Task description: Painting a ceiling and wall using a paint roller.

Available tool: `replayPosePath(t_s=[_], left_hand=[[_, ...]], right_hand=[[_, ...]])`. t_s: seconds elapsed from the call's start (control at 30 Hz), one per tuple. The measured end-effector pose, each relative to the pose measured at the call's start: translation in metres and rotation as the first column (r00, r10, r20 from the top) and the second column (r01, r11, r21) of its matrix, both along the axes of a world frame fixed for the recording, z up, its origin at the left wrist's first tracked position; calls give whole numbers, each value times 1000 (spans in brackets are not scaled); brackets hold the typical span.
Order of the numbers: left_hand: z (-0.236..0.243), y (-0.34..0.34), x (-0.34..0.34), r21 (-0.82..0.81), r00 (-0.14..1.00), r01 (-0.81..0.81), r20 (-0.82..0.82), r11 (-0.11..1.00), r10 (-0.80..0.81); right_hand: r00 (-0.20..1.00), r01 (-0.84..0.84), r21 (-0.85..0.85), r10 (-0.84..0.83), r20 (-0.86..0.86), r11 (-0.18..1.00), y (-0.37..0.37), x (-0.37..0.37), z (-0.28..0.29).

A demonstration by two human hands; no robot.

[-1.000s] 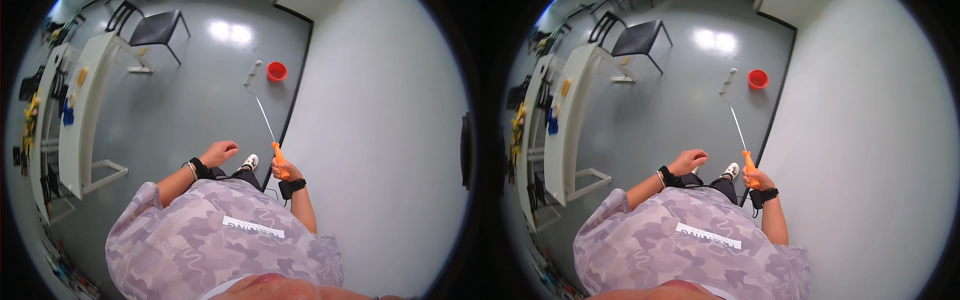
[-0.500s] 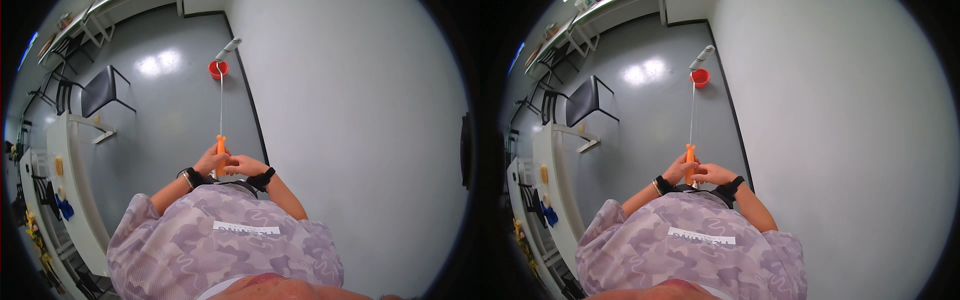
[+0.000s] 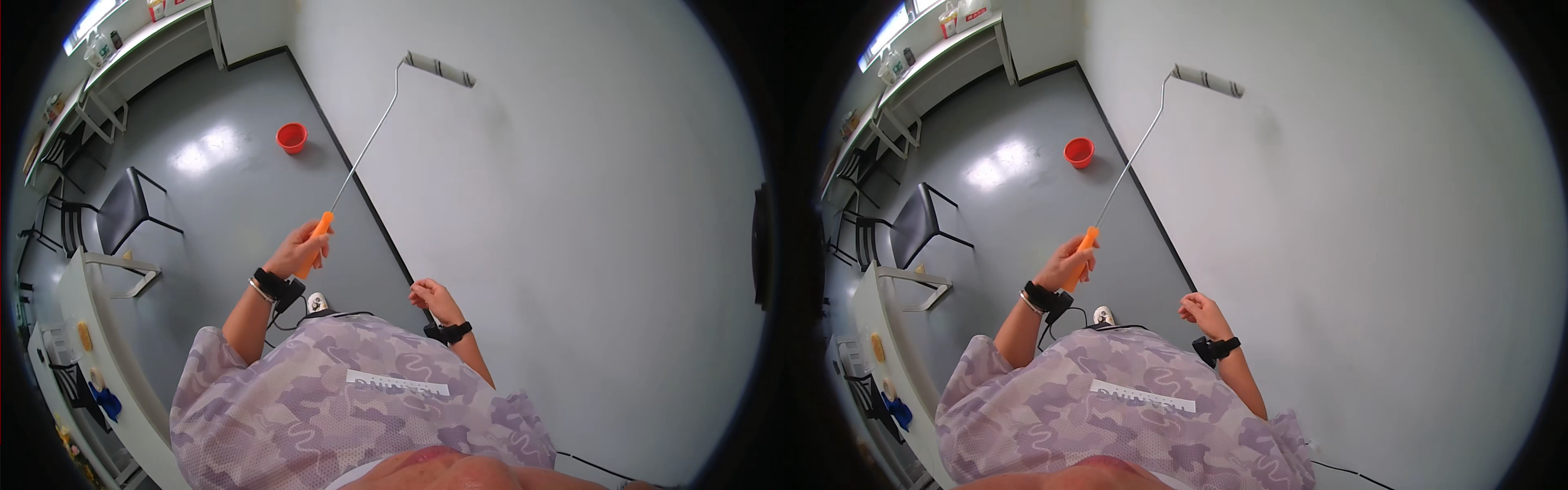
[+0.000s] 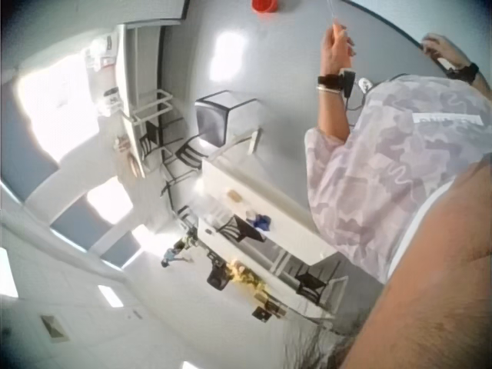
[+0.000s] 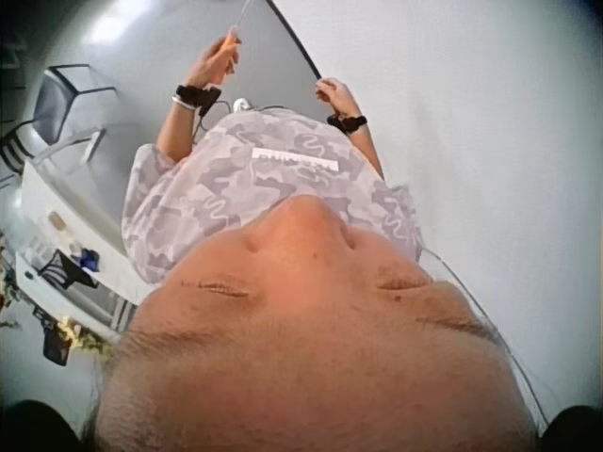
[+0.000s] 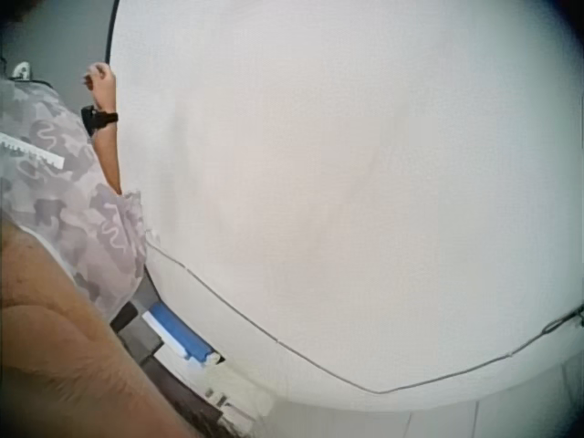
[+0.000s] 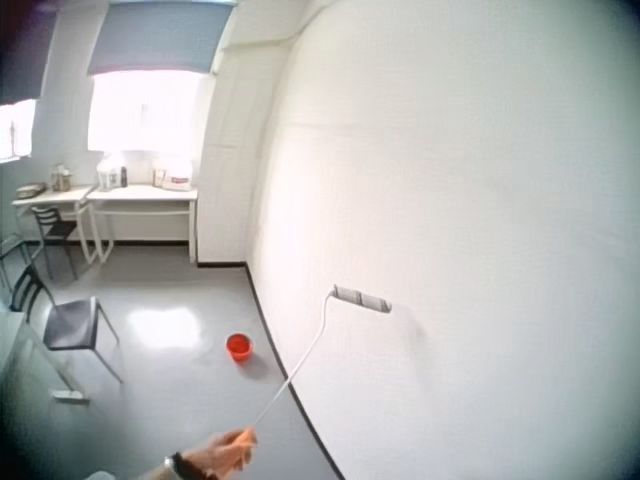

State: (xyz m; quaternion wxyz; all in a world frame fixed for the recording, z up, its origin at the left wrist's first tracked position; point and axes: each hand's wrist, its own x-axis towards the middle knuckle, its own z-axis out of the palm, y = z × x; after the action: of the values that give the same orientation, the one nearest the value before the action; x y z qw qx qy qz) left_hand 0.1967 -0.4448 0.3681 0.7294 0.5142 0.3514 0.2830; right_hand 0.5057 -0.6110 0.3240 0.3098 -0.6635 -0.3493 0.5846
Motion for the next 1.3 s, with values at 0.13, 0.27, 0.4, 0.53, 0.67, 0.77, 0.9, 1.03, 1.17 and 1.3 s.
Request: replayPosePath(t_s=[0.13,0.27,0.4,0.53,0.67,0.77,0.9,1.03,1.17,1.3], left_hand=[[-29,-9,15,-49,994,31,-106,998,-36],[-45,-21,25,71,976,-77,-199,995,89],[-55,-17,45,113,977,-30,-208,993,53],[-55,6,61,106,988,-47,-141,993,62],[-30,61,79,223,990,-22,-131,975,52],[19,90,94,270,994,23,-113,963,8],[74,124,103,349,992,81,64,934,-110],[89,124,87,313,940,154,246,937,-236],[39,113,50,223,955,242,118,944,-273],[-11,93,25,146,962,267,16,953,-272]], right_hand=[[992,75,-42,-79,-94,996,-32,13,-9],[993,106,-8,-106,-54,994,-36,13,-5],[994,113,15,-112,-15,994,-46,19,-8],[986,164,-11,-164,12,986,-58,23,-23],[968,246,-20,-247,-52,969,-62,21,-34],[935,349,-16,-350,-57,937,-65,8,-19],[925,371,50,-364,-110,927,-48,-11,-8],[928,368,124,-356,-107,922,-15,-34,-1],[926,372,142,-356,-127,917,13,-59,4],[942,334,157,-322,-96,929,17,-68,0]])
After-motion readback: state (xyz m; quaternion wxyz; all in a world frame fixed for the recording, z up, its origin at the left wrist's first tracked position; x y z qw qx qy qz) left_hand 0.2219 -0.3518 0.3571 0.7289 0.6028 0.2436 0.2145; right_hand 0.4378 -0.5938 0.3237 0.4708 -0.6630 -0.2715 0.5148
